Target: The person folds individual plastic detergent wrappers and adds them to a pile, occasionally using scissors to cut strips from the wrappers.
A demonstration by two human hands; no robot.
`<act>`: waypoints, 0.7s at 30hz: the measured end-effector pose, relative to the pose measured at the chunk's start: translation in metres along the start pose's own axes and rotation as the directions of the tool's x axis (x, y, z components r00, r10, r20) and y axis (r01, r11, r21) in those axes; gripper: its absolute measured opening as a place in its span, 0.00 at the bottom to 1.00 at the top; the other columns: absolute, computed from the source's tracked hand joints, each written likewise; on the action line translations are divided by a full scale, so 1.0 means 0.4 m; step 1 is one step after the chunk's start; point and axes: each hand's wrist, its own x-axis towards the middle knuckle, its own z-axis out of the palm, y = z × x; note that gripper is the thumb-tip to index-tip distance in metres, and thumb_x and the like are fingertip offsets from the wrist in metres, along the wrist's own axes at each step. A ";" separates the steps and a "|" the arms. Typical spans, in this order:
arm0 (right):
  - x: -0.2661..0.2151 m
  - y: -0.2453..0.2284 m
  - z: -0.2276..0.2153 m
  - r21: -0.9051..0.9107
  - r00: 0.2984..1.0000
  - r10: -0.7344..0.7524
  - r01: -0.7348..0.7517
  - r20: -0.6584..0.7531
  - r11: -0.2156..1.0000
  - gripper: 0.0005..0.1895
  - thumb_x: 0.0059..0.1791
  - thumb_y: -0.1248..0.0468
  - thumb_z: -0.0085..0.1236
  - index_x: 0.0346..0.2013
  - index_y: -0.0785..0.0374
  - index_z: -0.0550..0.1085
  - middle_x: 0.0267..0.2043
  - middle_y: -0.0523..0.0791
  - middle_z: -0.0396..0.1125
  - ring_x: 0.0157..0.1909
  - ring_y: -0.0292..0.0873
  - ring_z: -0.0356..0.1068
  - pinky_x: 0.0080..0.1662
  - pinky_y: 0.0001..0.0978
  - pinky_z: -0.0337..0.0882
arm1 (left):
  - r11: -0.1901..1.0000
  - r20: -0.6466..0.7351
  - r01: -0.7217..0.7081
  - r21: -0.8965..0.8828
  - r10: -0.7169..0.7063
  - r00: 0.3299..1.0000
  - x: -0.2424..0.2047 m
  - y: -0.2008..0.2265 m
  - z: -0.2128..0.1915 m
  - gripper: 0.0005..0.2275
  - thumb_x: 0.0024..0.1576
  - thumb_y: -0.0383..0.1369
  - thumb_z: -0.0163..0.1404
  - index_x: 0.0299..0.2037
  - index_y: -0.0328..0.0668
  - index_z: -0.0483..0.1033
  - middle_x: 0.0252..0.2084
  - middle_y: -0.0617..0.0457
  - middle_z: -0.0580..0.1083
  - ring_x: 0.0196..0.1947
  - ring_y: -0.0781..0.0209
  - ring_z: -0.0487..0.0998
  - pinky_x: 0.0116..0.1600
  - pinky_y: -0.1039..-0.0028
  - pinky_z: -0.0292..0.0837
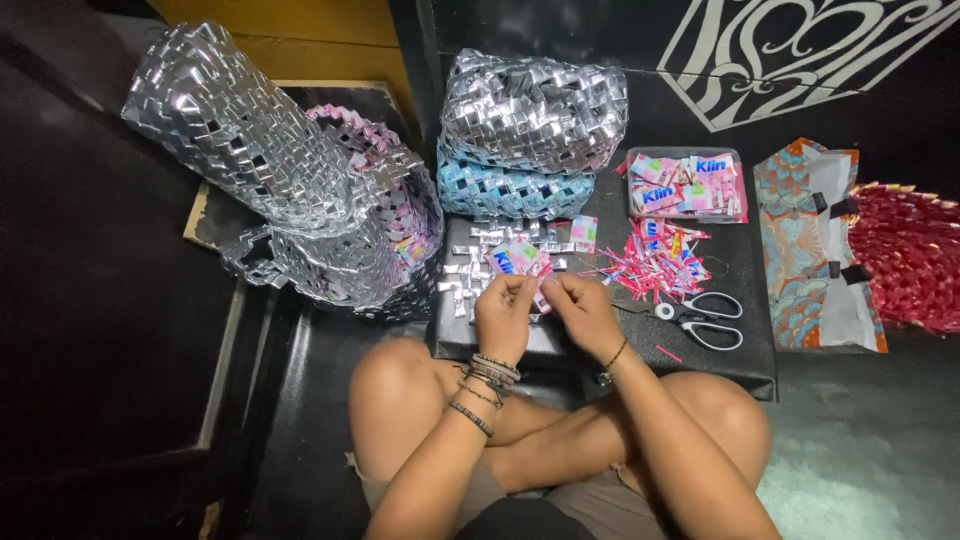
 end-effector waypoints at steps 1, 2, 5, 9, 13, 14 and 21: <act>0.000 -0.012 0.000 -0.003 1.000 0.001 -0.001 0.000 1.000 0.23 0.57 0.57 0.55 0.17 0.58 0.70 0.12 0.41 0.56 0.23 0.35 0.55 0.30 0.29 0.60 | 1.000 0.000 0.002 -0.003 -0.002 1.000 0.006 -0.006 -0.002 0.05 0.61 0.28 0.54 0.40 0.33 0.80 0.25 0.51 0.73 0.28 0.68 0.73 0.35 0.74 0.71; 0.001 -0.023 0.000 0.000 1.000 0.000 0.000 -0.005 1.000 0.20 0.55 0.58 0.57 0.20 0.59 0.72 0.12 0.41 0.60 0.23 0.35 0.58 0.30 0.29 0.62 | 0.999 -0.023 -0.001 -0.040 0.000 1.000 0.014 -0.013 -0.004 0.05 0.62 0.29 0.54 0.40 0.33 0.80 0.26 0.53 0.73 0.29 0.69 0.73 0.36 0.74 0.71; -0.013 -0.046 -0.001 -0.001 1.000 -0.022 0.022 0.002 1.000 0.16 0.55 0.60 0.57 0.24 0.60 0.74 0.14 0.42 0.63 0.25 0.36 0.61 0.32 0.30 0.65 | 0.994 -0.053 0.025 -0.109 -0.031 0.998 0.014 -0.040 -0.009 0.08 0.63 0.31 0.53 0.41 0.32 0.78 0.28 0.53 0.73 0.32 0.68 0.73 0.38 0.73 0.72; -0.012 -0.040 -0.003 -0.027 0.996 -0.089 0.090 0.025 0.996 0.15 0.57 0.62 0.51 0.27 0.61 0.73 0.16 0.46 0.64 0.26 0.40 0.64 0.35 0.35 0.68 | 0.978 0.055 0.112 -0.178 -0.104 0.993 0.018 -0.096 -0.008 0.11 0.63 0.36 0.54 0.44 0.34 0.78 0.31 0.52 0.75 0.34 0.64 0.77 0.41 0.74 0.76; -0.009 -0.033 0.002 -0.037 0.996 -0.084 0.085 0.031 0.996 0.14 0.58 0.62 0.49 0.29 0.61 0.74 0.18 0.46 0.65 0.27 0.41 0.65 0.36 0.35 0.68 | 0.987 0.063 0.131 -0.087 -0.126 0.990 0.019 -0.086 -0.015 0.08 0.61 0.34 0.57 0.42 0.35 0.81 0.26 0.52 0.75 0.30 0.67 0.77 0.36 0.76 0.75; -0.009 -0.047 0.005 -0.032 0.996 -0.087 0.087 0.002 0.996 0.10 0.57 0.63 0.51 0.34 0.62 0.75 0.19 0.47 0.66 0.28 0.41 0.66 0.36 0.35 0.68 | 0.990 0.040 0.127 -0.063 -0.124 0.991 0.022 -0.076 -0.015 0.08 0.61 0.34 0.57 0.40 0.35 0.81 0.25 0.52 0.74 0.29 0.67 0.77 0.35 0.76 0.74; -0.018 -0.011 0.024 -0.016 0.976 -0.114 0.113 -0.184 0.993 0.08 0.53 0.66 0.61 0.46 0.65 0.75 0.31 0.49 0.72 0.34 0.43 0.72 0.37 0.35 0.73 | 0.995 0.006 0.096 -0.029 -0.096 0.995 0.037 -0.066 -0.019 0.10 0.63 0.36 0.55 0.32 0.39 0.80 0.23 0.50 0.76 0.29 0.63 0.79 0.36 0.74 0.74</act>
